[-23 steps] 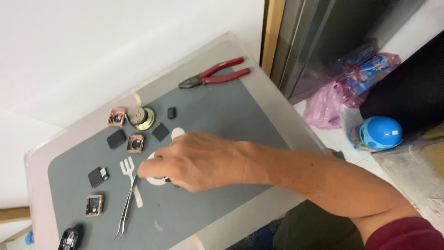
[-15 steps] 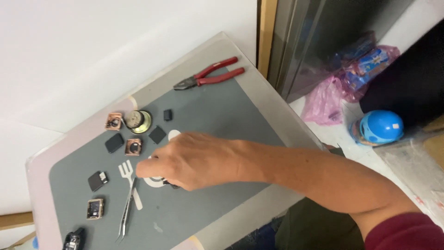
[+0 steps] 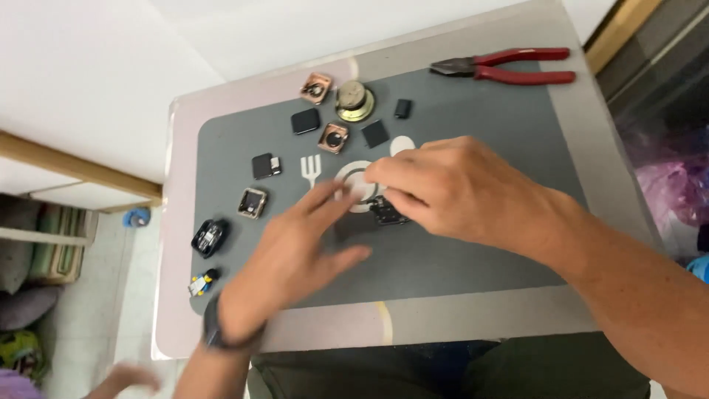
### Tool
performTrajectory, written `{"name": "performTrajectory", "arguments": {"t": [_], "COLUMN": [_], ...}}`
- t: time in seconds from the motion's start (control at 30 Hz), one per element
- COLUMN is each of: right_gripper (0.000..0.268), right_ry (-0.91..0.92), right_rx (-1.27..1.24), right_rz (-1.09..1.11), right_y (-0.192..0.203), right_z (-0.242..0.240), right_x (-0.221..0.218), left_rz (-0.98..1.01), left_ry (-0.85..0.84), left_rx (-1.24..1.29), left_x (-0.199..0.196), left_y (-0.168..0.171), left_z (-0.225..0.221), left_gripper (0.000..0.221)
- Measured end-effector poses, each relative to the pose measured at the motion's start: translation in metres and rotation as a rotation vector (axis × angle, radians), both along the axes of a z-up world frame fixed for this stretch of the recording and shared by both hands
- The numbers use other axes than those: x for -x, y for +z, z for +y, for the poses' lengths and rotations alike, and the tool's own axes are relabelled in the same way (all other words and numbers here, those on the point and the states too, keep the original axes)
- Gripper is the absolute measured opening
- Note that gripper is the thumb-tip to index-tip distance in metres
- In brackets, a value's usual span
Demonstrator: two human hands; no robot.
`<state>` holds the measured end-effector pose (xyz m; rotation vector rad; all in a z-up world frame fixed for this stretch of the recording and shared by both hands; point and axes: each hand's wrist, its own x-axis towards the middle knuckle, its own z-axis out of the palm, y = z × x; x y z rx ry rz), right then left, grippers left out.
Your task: Repairing or assembling a smartwatch by carefully aligning and pressing the internal circuit board into the watch housing.
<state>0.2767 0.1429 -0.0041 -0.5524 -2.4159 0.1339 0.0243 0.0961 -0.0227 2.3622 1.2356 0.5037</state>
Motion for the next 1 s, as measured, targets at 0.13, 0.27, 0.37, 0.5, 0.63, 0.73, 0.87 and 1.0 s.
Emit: {"name": "performTrajectory", "arguments": {"t": [0.13, 0.27, 0.37, 0.5, 0.63, 0.73, 0.87, 1.0], "right_gripper": [0.029, 0.037, 0.022, 0.031, 0.025, 0.037, 0.030, 0.033], "right_ry": [0.006, 0.045, -0.057, -0.019, -0.107, -0.034, -0.033, -0.035], "right_rx": [0.155, 0.135, -0.021, 0.066, 0.016, 0.055, 0.010, -0.006], "right_rz": [0.000, -0.003, -0.060, -0.109, -0.110, -0.103, -0.096, -0.077], "right_y": [0.003, 0.005, 0.003, 0.007, -0.004, 0.002, -0.005, -0.001], "right_z": [0.000, 0.001, 0.004, 0.000, 0.002, 0.000, 0.002, 0.001], "right_x": [0.001, 0.003, 0.003, 0.006, 0.003, 0.005, 0.003, 0.004], "left_rz": [0.107, -0.025, -0.031, -0.028, -0.022, -0.091, -0.122, -0.089], "left_ry": [-0.099, -0.120, -0.079, -0.001, -0.015, -0.055, -0.053, -0.051], "left_rx": [0.028, -0.232, -0.354, -0.442, -0.414, -0.293, -0.262, -0.276], "left_x": [-0.025, -0.028, -0.030, -0.032, -0.029, -0.025, -0.025, -0.026], "left_y": [-0.029, -0.056, -0.059, -0.065, -0.067, -0.065, -0.062, -0.062], "left_z": [0.039, 0.039, 0.034, 0.025, 0.028, 0.035, 0.035, 0.035], "left_gripper": [0.072, 0.050, 0.047, 0.048, 0.050, 0.049, 0.046, 0.047]}}
